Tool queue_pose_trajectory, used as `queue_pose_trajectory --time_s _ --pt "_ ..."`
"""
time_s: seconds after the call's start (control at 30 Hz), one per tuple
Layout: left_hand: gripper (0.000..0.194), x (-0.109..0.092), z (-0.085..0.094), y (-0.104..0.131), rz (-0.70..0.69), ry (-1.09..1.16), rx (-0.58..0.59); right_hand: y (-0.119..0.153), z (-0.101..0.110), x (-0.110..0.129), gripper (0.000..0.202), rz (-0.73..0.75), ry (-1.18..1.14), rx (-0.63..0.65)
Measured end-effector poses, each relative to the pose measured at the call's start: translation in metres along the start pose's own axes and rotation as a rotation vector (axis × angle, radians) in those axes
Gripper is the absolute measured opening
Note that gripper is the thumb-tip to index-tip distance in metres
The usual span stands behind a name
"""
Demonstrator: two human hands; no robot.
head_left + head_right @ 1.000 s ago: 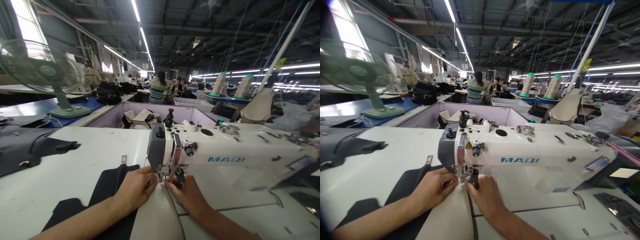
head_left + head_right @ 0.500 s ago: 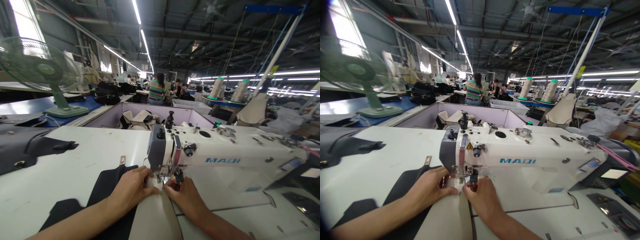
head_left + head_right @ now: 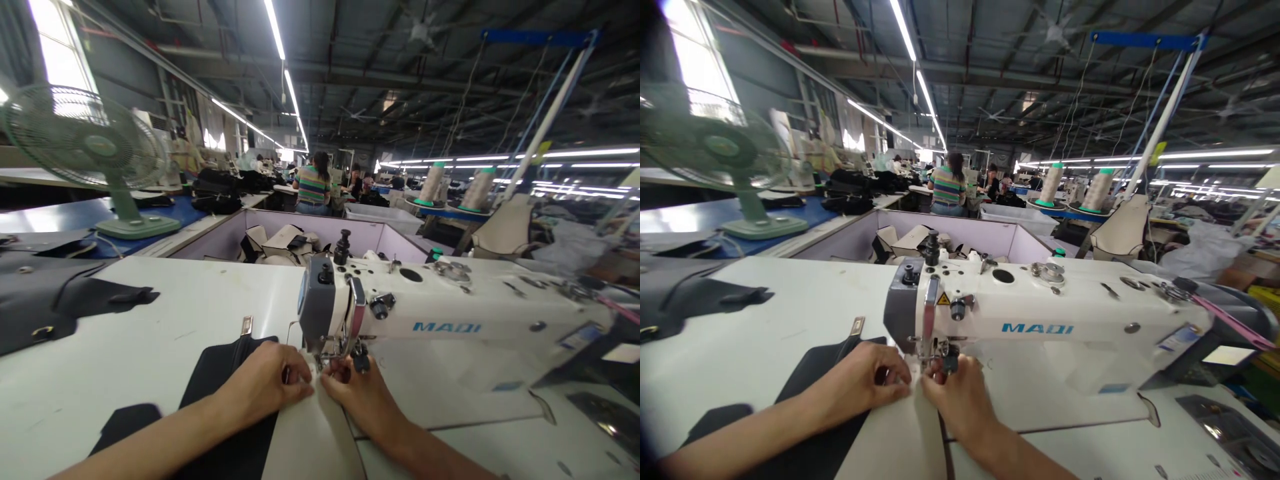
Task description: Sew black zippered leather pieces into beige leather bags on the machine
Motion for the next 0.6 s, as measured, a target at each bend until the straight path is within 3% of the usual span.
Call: queue_pose_trajectory --time_s 0.1,0.17,0.23,0.3,0.47,0.6 --pt "0.015 -0.02 0.004 0.012 -0.217 -0.014 -0.04 0.014 0.001 0.0 0.012 -0.004 -0.181 0.145" --pt "0.026 -0.039 -0.002 0.021 -0.39 0.019 0.013 0.024 0.002 -0.002 0.01 -0.01 -0.332 0.212" --pt "0.037 -0.049 -0.01 0.025 -0.451 0.082 0.092 0.031 0.003 -0.005 0.007 -0.005 -0.42 0.237" --pt "0.039 -0.05 -0.014 0.022 -0.414 0.146 0.134 0.035 0.005 -0.008 0.006 0.018 -0.438 0.224" --pt "0.016 -0.052 -0.013 0.016 -0.383 0.286 0.132 0.034 0.008 -0.007 0.011 0.096 -0.49 0.206" --pt "0.016 -0.034 -0.012 0.009 -0.192 0.37 0.122 0.029 0.006 -0.016 0.018 0.028 -0.473 0.208"
Point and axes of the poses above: each hand's wrist, its own y-axis away from the middle knuckle, its own z-axis out of the back of the hand, x = y × z, the point moved 9 cm from there along -y, towards the middle knuckle, and after that the axes turned 2 degrees about z, right-handed, at the moved point
